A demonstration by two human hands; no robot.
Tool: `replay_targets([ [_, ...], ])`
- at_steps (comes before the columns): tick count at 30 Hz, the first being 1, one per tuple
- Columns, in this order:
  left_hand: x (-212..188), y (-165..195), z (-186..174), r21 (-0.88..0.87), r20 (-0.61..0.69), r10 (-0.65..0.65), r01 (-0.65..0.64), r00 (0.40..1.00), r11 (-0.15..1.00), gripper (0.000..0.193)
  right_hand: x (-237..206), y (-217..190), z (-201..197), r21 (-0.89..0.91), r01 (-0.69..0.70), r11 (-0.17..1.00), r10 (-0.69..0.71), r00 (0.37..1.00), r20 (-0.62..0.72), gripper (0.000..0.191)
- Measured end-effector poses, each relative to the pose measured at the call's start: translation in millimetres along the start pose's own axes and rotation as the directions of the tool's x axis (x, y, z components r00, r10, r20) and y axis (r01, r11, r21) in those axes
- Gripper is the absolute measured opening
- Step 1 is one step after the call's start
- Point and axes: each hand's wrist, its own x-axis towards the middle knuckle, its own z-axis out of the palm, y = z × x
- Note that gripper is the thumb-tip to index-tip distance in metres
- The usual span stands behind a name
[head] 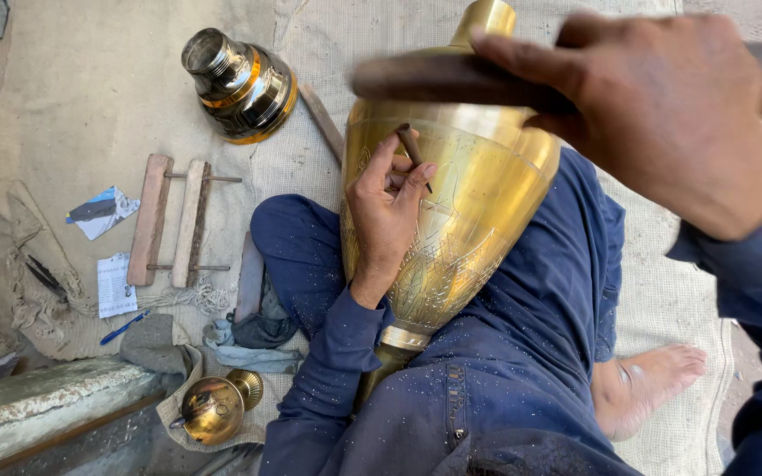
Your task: The person sits on the ground with a large brass vase held between their legs. They hold a chisel against the vase surface and repeatedly strike it with a wooden mallet to carve decorative patterns into the metal, repositioning the chisel to work different areas of the design.
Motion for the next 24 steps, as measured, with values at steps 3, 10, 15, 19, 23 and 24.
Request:
replay_targets([
  [3, 1, -1, 0, 0.021, -0.01, 0.02, -0.02, 1.0, 1.0, 0.045, 14, -7, -4, 0.116, 0.187, 0.975, -0.154, 0.957, -0.247, 0.069],
  [10, 0, 0, 1, -0.017, -0.02, 0.019, -0.019, 1.0, 1.0, 0.049, 17, -11, 3, 0.029, 0.185, 0.982, -0.175, 0.963, -0.207, 0.059],
  [15, -4, -1, 2, 0.024, -0.027, 0.036, -0.035, 0.999, 0.999, 0.046, 14, -13, 2, -0.06, 0.175, 0.983, -0.169, 0.982, 0.084, 0.07],
  [19, -7, -2, 2, 0.017, -0.022, 0.03, -0.03, 0.999, 0.999, 0.046, 8, -11, 6, 0.104, 0.163, 0.981, -0.139, 0.968, -0.207, 0.06],
  [23, -7, -3, 3, 0.065, -0.024, 0.074, -0.072, 0.997, 0.995, 0.047, 4, -9, 7, 0.17, 0.145, 0.975, -0.113, 0.976, -0.185, 0.064],
  [24, -7, -3, 3, 0.057, -0.023, 0.064, -0.062, 0.998, 0.996, 0.047, 3, -9, 6, 0.233, 0.16, 0.959, -0.079, 0.943, -0.322, 0.061],
])
